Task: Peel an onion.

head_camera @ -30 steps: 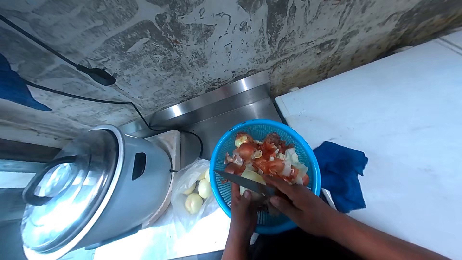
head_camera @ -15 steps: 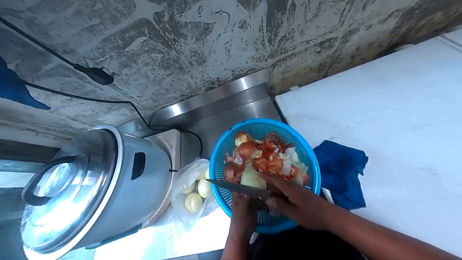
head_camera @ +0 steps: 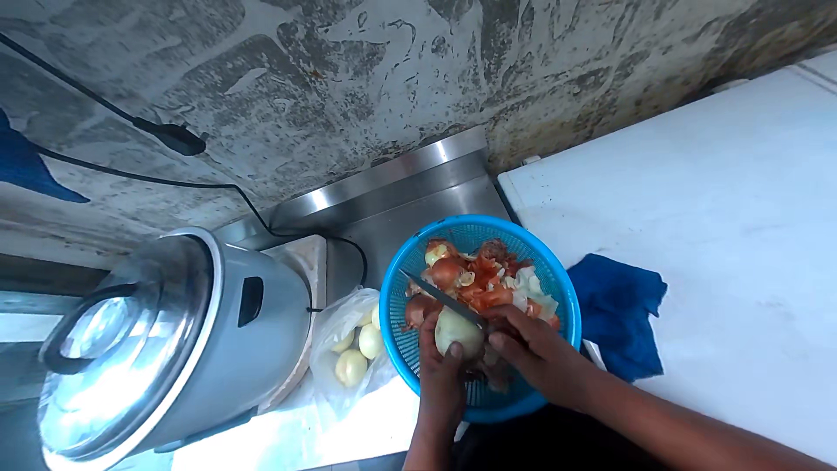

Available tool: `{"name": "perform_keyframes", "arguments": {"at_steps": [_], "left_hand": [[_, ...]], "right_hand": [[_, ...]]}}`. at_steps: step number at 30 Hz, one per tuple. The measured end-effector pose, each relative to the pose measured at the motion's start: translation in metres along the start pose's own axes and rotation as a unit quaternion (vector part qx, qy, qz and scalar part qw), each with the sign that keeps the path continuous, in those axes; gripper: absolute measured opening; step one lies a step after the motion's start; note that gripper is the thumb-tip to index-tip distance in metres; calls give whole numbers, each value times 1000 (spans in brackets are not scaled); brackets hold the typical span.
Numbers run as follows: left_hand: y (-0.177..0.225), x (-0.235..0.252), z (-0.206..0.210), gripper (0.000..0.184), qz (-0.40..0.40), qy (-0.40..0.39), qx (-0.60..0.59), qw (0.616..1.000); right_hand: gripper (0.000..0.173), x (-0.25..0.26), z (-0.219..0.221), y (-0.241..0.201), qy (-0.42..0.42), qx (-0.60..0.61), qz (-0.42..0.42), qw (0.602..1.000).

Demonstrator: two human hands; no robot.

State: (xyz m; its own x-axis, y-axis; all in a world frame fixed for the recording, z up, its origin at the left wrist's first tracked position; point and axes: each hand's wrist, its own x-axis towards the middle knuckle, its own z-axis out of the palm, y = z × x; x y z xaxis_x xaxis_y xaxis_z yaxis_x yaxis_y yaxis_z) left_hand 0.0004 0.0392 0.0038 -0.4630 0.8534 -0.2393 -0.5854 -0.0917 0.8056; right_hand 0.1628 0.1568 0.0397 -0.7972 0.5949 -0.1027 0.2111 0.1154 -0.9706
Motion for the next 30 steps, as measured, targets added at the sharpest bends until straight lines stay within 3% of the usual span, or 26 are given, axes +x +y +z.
{"name": "perform_keyframes", "arguments": {"at_steps": [6, 13, 17, 20, 23, 26, 30], "left_hand": [[0, 1, 3, 89, 19, -15, 10, 1000], [-1, 0, -2, 91, 17, -46, 35, 998], [0, 1, -2, 93, 36, -62, 28, 997], [0, -1, -2, 88, 34, -64, 10, 997], [-1, -1, -3, 84, 37, -83, 3, 996], [-1, -3, -3, 87, 37, -94, 2, 995], [0, -3, -6, 86, 40, -122, -5, 992]], "right_hand": [[63, -6, -9, -17, -126, -43, 1, 991], [46, -1, 1, 3, -9, -49, -29, 998], [44, 6, -9, 5, 70, -35, 62, 995], [60, 6, -23, -3, 13, -28, 106, 994], [66, -1, -25, -12, -70, -13, 77, 994], [61, -1, -23, -15, -114, -26, 52, 992], [49, 2, -19, -10, -79, -8, 63, 995]]}}
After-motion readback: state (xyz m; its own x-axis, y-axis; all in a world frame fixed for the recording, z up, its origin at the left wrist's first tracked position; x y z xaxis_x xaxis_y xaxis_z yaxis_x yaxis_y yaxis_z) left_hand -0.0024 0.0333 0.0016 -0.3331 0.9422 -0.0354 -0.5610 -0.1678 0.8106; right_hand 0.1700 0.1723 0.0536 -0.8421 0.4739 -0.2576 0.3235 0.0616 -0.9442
